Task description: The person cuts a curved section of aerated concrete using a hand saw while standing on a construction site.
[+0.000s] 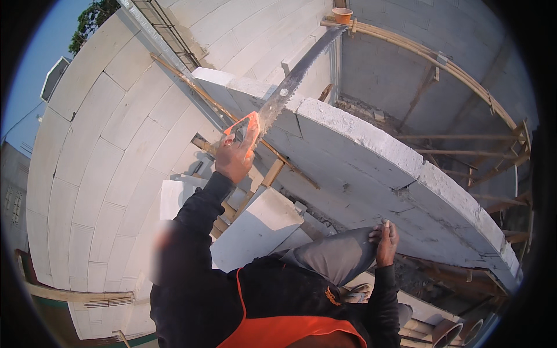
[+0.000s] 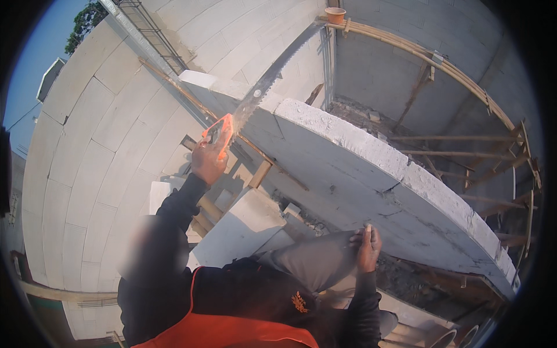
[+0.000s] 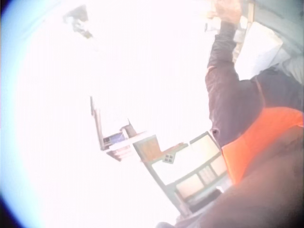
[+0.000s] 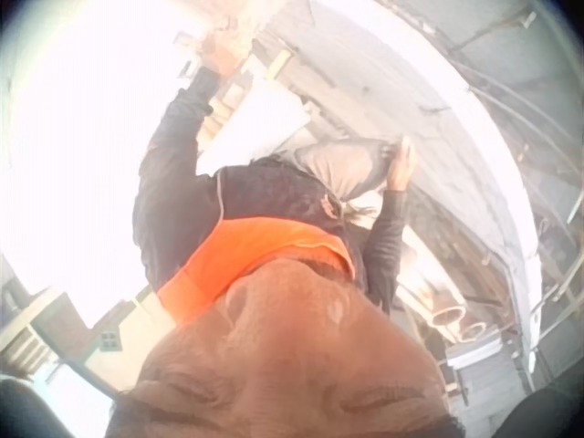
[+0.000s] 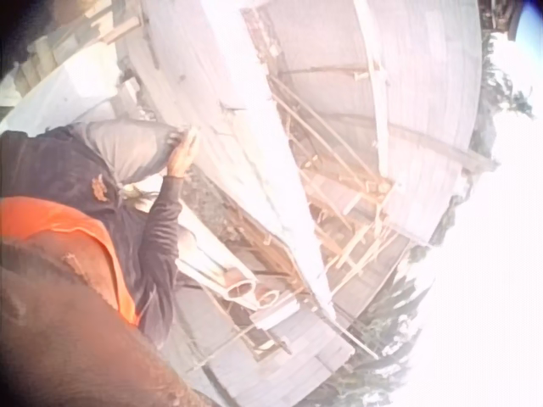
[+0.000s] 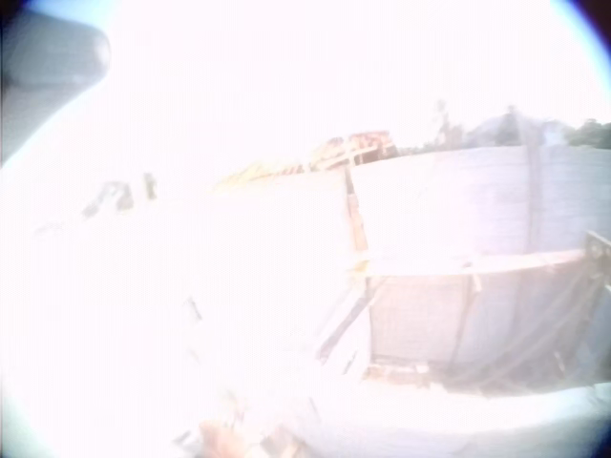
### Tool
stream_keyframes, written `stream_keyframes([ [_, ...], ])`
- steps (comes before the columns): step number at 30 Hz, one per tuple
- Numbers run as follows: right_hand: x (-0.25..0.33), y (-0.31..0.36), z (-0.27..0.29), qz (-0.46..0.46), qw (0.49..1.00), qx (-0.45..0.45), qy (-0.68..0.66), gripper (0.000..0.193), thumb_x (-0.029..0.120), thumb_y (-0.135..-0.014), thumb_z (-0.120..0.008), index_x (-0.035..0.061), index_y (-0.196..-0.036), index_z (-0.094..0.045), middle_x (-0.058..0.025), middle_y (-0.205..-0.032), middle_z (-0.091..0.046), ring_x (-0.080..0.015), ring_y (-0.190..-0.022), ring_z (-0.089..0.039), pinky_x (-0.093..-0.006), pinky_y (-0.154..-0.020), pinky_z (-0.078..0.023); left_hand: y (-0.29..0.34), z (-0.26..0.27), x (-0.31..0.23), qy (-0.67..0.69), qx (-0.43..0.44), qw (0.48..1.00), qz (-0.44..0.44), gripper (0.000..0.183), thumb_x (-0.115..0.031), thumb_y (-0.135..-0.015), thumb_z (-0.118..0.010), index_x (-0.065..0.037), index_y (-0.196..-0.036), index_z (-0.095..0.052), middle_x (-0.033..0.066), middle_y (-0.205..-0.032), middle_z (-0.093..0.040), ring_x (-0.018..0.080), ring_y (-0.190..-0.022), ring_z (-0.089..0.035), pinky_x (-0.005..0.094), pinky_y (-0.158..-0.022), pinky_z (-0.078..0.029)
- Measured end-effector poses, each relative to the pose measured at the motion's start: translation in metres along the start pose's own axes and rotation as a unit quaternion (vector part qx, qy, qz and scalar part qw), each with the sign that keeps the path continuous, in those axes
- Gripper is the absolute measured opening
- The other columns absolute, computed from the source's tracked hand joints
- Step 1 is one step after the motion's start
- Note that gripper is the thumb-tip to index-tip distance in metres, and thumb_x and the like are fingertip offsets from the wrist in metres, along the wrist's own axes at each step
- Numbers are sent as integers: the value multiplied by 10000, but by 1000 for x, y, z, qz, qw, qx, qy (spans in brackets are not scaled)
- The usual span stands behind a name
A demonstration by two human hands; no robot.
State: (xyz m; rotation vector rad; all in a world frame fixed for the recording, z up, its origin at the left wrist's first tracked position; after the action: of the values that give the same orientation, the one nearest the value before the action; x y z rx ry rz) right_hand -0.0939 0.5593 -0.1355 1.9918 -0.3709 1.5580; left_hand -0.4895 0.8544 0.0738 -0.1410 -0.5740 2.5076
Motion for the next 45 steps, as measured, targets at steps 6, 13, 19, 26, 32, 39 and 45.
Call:
stream_keyframes([
  [6,7,-1,1,13,1000,-8,25,451,407,-1052,-493,-5,-1224,-557,-71,-878,-625,-122,-680,-617,-251,-567,-502,16,-6,-44,-10,-9,984,-176,799,-125,-764,-690,-160,-1516,-422,111,-805,-669,327,-841,-657,432,-969,-490],
  [13,2,1,3,11,1000,-11,18,441,412,-1052,-494,2,-1199,-564,-67,-872,-623,-121,-662,-615,-248,-555,-497,6,-22,-11,-25,16,997,-75,808,-131,-743,-689,-140,-1508,-430,94,-736,-641,315,-801,-646,451,-930,-505],
  [19,4,2,2,5,1000,-5,9,432,412,-1053,-493,10,-1193,-567,-65,-873,-622,-121,-676,-615,-243,-565,-497,11,-19,-25,-12,31,992,-123,786,-117,-776,-685,-144,-1512,-411,121,-793,-675,338,-787,-644,449,-902,-503],
  [26,7,6,0,13,1000,2,9,446,407,-1051,-508,-7,-1209,-564,-62,-884,-620,-103,-694,-600,-242,-585,-505,-8,-5,-10,-37,4,996,-79,800,-91,-763,-678,-189,-1512,-415,132,-826,-694,348,-816,-651,446,-909,-498],
  [32,12,1,1,21,1000,-6,21,446,410,-1051,-501,-2,-1211,-558,-70,-874,-619,-122,-680,-613,-246,-568,-499,-3,-15,-36,-15,52,990,-130,763,-120,-771,-688,-190,-1494,-453,121,-809,-696,352,-825,-655,441,-978,-484],
  [39,1,5,4,1,1000,-9,16,468,418,-1049,-499,-10,-1228,-558,-70,-878,-617,-118,-674,-612,-241,-565,-498,-9,-25,11,-11,19,999,-42,760,-206,-820,-680,-200,-1526,-398,131,-743,-665,355,-888,-653,436,-989,-459],
  [45,7,0,5,9,999,-17,37,476,422,-1049,-497,-15,-1229,-557,-73,-875,-617,-121,-674,-613,-243,-563,-497,2,-12,-45,-26,38,986,-157,817,-134,-717,-722,-123,-1490,-459,106,-777,-651,274,-765,-645,438,-960,-496],
])
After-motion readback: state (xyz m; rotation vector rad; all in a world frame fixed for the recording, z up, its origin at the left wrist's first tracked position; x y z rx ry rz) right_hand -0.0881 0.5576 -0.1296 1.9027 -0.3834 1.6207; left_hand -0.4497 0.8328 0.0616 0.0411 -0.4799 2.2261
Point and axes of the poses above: each hand's wrist, its own y-axis away from the middle knuckle, its own z-axis out of the back of the hand, x = y × z, the point moved 10 cm from there along -y, towards the middle knuckle
